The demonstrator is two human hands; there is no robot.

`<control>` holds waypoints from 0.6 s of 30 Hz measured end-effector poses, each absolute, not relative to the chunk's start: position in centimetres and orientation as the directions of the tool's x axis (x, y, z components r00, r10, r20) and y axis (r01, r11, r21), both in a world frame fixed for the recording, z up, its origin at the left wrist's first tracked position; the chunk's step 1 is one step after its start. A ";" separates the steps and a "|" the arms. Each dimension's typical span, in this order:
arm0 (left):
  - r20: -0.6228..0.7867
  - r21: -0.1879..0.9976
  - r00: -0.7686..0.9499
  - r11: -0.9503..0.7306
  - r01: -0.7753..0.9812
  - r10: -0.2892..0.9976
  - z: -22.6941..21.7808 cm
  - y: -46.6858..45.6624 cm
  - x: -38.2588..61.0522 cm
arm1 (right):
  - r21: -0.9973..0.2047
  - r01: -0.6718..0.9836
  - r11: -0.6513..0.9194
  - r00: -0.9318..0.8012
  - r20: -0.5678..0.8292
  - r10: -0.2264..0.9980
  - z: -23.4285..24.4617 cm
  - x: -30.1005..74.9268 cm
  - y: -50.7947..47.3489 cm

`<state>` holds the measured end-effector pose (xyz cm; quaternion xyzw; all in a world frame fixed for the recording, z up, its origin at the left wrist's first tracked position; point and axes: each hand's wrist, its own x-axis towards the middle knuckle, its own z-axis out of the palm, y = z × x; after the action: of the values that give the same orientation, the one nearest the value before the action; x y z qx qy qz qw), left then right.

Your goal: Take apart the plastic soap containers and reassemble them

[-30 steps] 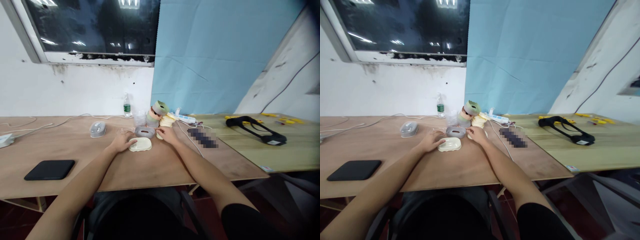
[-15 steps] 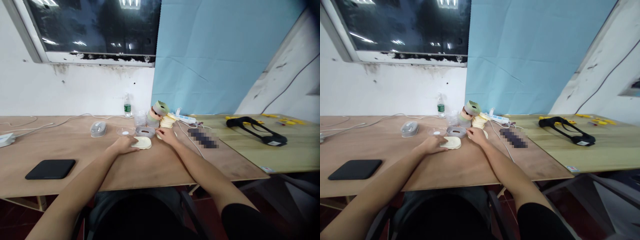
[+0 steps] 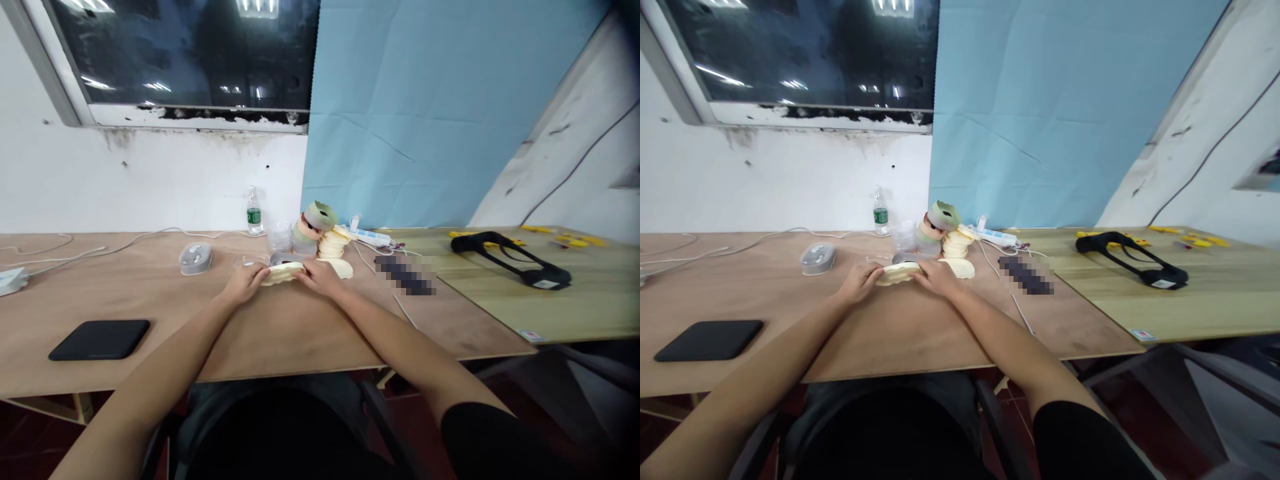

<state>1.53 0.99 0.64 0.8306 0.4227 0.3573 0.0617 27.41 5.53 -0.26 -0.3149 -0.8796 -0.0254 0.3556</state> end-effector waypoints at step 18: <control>0.443 0.348 -0.439 0.301 0.888 0.782 -1.4 5.1 -9.1 | -0.911 0.378 0.165 0.216 0.260 0.941 1.0 39.5 11.0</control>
<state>-9.06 5.10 -1.39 0.5213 0.8009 0.2792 -0.0948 39.55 11.02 0.97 -0.5854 -0.5633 0.2735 0.5150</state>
